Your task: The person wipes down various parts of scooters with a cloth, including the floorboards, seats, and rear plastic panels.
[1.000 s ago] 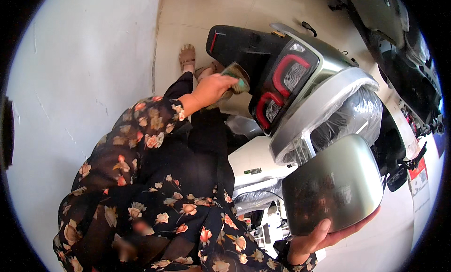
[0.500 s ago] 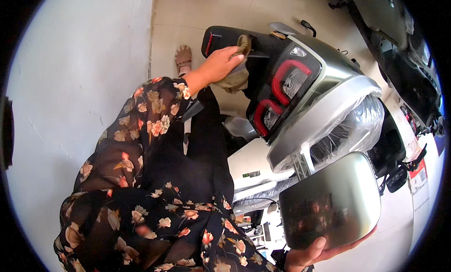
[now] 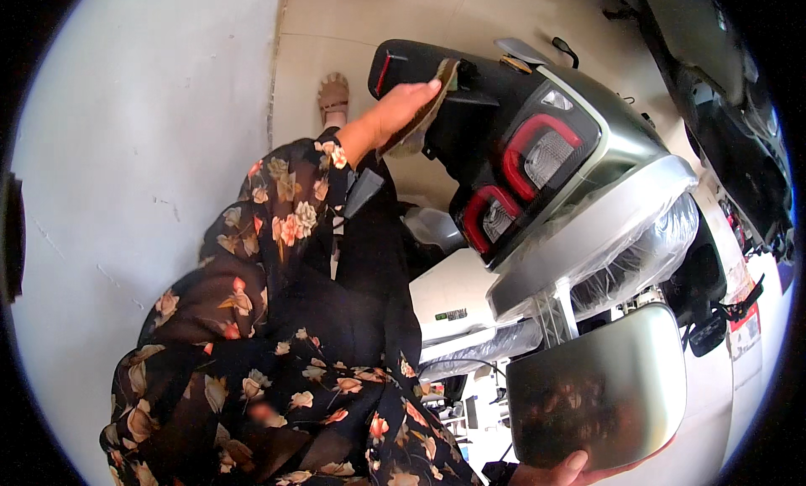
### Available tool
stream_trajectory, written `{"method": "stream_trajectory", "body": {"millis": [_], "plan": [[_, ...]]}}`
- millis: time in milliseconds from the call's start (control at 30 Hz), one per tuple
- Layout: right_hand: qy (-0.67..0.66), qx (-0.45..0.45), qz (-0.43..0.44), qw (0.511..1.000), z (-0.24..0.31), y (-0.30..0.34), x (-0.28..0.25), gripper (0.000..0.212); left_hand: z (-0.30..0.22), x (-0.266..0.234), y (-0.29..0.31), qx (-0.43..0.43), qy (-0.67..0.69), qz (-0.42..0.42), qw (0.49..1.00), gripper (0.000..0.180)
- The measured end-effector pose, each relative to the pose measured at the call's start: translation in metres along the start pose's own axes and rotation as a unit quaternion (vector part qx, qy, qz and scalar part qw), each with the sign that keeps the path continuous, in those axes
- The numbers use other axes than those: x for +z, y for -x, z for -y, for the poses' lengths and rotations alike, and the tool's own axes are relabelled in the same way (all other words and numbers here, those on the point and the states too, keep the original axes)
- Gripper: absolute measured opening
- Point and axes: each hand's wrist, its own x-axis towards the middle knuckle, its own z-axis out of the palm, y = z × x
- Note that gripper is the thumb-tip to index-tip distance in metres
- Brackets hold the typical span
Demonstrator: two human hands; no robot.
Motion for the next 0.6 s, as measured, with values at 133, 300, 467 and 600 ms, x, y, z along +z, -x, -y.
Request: {"method": "stream_trajectory", "body": {"millis": [133, 300, 467, 600], "plan": [[0.0, 0.004, 0.0, 1.0, -0.001, 0.003, -0.003, 0.068, 0.038, 0.0, 0.028, -0.068, 0.115, 0.011, 0.991, 0.051], [-0.012, 0.006, -0.007, 1.0, -0.007, 0.01, -0.008, 0.064, 0.006, -0.017, 0.016, -0.004, -0.161, 0.043, 0.986, 0.047], [-0.023, 0.004, 0.006, 1.0, -0.007, 0.01, -0.008, 0.061, -0.023, -0.039, -0.028, 0.254, -0.345, -0.191, 0.883, 0.038], [-0.028, 0.008, 0.002, 1.0, -0.009, 0.014, -0.009, 0.059, -0.007, -0.015, -0.048, 0.415, -0.474, -0.157, 0.76, 0.033]]}}
